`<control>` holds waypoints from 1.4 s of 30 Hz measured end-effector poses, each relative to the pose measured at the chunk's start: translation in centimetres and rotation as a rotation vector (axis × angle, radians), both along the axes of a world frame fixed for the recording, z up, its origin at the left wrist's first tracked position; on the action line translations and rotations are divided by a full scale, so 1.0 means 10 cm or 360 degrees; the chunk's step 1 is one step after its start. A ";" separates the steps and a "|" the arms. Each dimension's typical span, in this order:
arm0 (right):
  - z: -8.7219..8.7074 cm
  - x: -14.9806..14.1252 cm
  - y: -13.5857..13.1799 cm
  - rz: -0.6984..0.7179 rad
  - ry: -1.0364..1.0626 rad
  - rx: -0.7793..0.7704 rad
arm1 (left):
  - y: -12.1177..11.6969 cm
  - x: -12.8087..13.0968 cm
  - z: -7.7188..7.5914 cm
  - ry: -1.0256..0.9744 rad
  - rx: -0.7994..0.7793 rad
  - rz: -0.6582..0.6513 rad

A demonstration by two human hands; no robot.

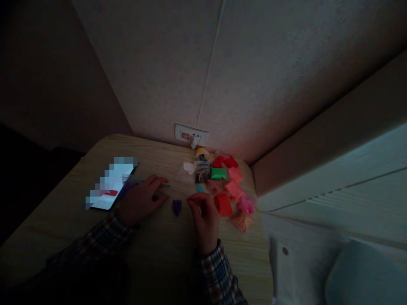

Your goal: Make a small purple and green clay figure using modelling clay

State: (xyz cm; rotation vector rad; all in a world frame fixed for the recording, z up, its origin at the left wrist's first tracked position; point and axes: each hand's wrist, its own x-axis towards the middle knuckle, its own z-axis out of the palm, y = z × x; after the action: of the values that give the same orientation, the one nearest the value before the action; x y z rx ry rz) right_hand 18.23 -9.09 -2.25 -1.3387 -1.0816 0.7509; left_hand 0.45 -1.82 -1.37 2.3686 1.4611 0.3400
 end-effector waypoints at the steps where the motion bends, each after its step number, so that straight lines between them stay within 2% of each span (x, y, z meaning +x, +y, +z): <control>1: 0.00 0.00 0.00 0.0041 0.0023 -0.0021 | 0.00 0.00 0.00 -0.0036 0.0012 0.0009; 5: 0.00 -0.02 0.00 0.0094 0.0037 -0.0042 | 0.00 0.00 0.01 -0.0292 0.0165 -0.0011; 8: 0.01 -0.04 0.00 0.0116 0.0098 -0.0078 | -0.01 0.01 0.02 -0.0468 0.0326 -0.0126; 11: 0.02 -0.05 0.00 0.0253 0.0179 -0.0189 | -0.05 0.03 0.03 -0.0527 0.0434 -0.0258; 17: 0.00 -0.05 -0.01 0.0207 0.0194 -0.0203 | -0.17 0.10 0.06 -0.0654 0.0480 -0.0519; 22: -0.04 -0.09 -0.03 0.0391 0.0242 -0.0267 | -0.21 0.13 0.03 -0.0633 0.0492 -0.0671; 31: 0.01 -0.14 -0.06 0.0452 -0.0071 -0.0192 | -0.18 0.15 0.01 -0.0754 0.0484 -0.0575; 33: 0.01 -0.12 -0.05 0.0365 -0.0210 -0.0144 | -0.15 0.13 0.04 -0.0866 0.0438 -0.0472; 37: -0.05 -0.09 -0.02 0.0149 -0.0693 -0.0137 | -0.06 0.07 0.10 -0.1059 0.0310 -0.0195; 42: -0.12 -0.06 -0.01 0.0361 -0.1077 -0.0091 | 0.01 0.04 0.10 -0.1294 0.0047 0.0030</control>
State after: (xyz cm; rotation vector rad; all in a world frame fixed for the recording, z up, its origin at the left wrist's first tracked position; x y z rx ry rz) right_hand 17.65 -9.20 -3.47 -1.5833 -1.7786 0.4935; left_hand 0.82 -1.68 -0.39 1.8574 1.0683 1.1631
